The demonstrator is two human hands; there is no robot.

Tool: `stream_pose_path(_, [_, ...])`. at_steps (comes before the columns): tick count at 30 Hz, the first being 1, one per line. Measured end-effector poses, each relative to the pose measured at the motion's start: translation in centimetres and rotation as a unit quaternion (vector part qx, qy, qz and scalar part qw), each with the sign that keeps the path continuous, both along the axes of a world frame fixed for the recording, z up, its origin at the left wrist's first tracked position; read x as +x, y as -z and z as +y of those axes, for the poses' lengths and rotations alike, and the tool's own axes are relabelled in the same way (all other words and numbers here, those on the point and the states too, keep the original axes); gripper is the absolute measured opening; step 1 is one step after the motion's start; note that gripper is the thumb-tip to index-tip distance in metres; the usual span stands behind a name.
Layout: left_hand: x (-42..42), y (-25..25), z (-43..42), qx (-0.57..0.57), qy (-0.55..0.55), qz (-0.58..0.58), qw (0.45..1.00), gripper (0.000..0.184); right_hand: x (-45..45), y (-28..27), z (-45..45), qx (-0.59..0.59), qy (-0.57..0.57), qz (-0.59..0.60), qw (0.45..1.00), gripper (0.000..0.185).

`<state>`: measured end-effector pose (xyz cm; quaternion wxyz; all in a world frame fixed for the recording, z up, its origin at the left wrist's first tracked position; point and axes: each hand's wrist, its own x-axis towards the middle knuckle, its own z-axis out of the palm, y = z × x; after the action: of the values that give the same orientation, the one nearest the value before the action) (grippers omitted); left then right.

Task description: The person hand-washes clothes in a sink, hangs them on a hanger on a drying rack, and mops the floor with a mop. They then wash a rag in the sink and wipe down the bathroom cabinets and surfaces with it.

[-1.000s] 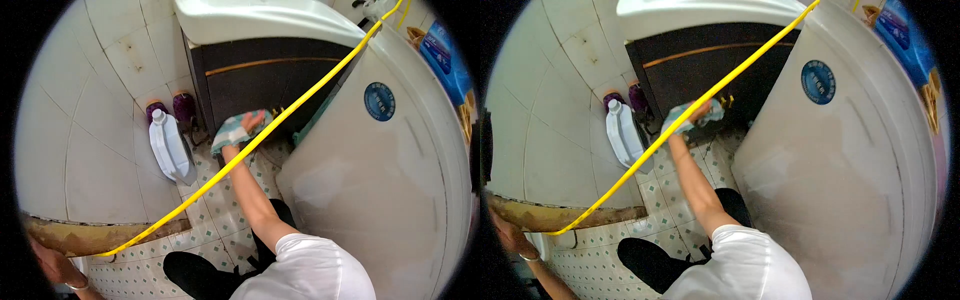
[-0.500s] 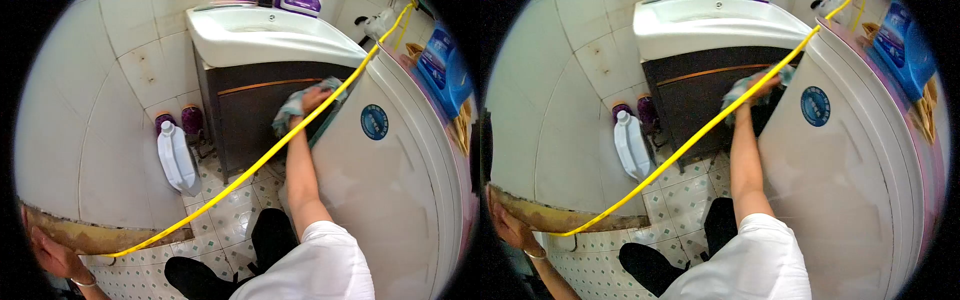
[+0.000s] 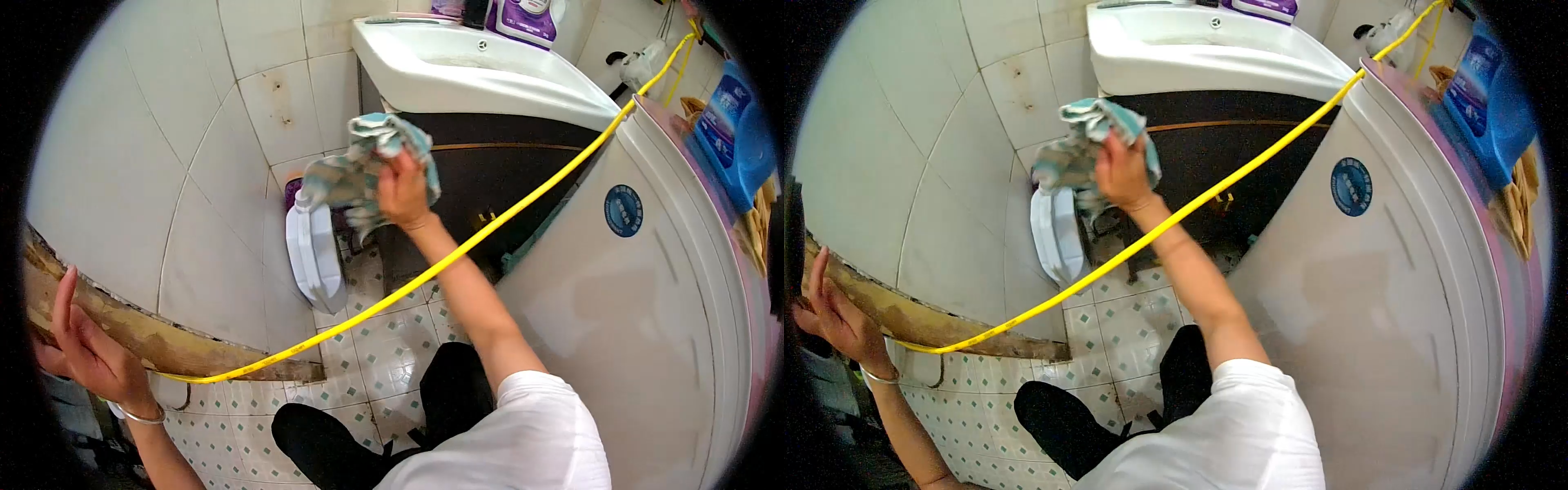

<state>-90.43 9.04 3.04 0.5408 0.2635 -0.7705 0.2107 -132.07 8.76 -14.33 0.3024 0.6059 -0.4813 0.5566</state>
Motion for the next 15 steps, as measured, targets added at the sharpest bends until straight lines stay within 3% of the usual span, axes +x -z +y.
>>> stream_pose_path(2, [0.2,0.1,-0.1,0.003,-0.004,-0.006,1.000,0.027,-1.8,0.4,0.2,-0.038,-0.092,-0.082,0.992,0.047])
stream_pose_path(4, [0.4,0.2,-0.3,-0.010,0.007,-0.011,1.000,0.028,-4.0,0.3,1.0,-0.087,-0.009,-0.085,0.993,0.047])
stream_pose_path(6, [0.6,0.2,-0.2,0.008,-0.006,-0.014,1.000,0.028,-6.6,-0.8,2.9,-0.147,0.155,0.015,0.977,0.048])
stream_pose_path(11, [1.8,0.8,-0.6,0.071,-0.026,-0.008,0.997,0.032,-9.9,0.1,5.7,-0.180,0.227,-0.148,0.946,0.046])
stream_pose_path(13, [1.7,1.2,-0.3,0.092,-0.059,-0.005,0.994,0.034,-8.9,1.1,5.0,-0.164,0.223,-0.169,0.946,0.045])
stream_pose_path(15, [1.2,1.3,-0.2,0.058,-0.020,-0.001,0.998,0.032,-7.7,2.5,3.6,-0.112,0.213,-0.137,0.961,0.044])
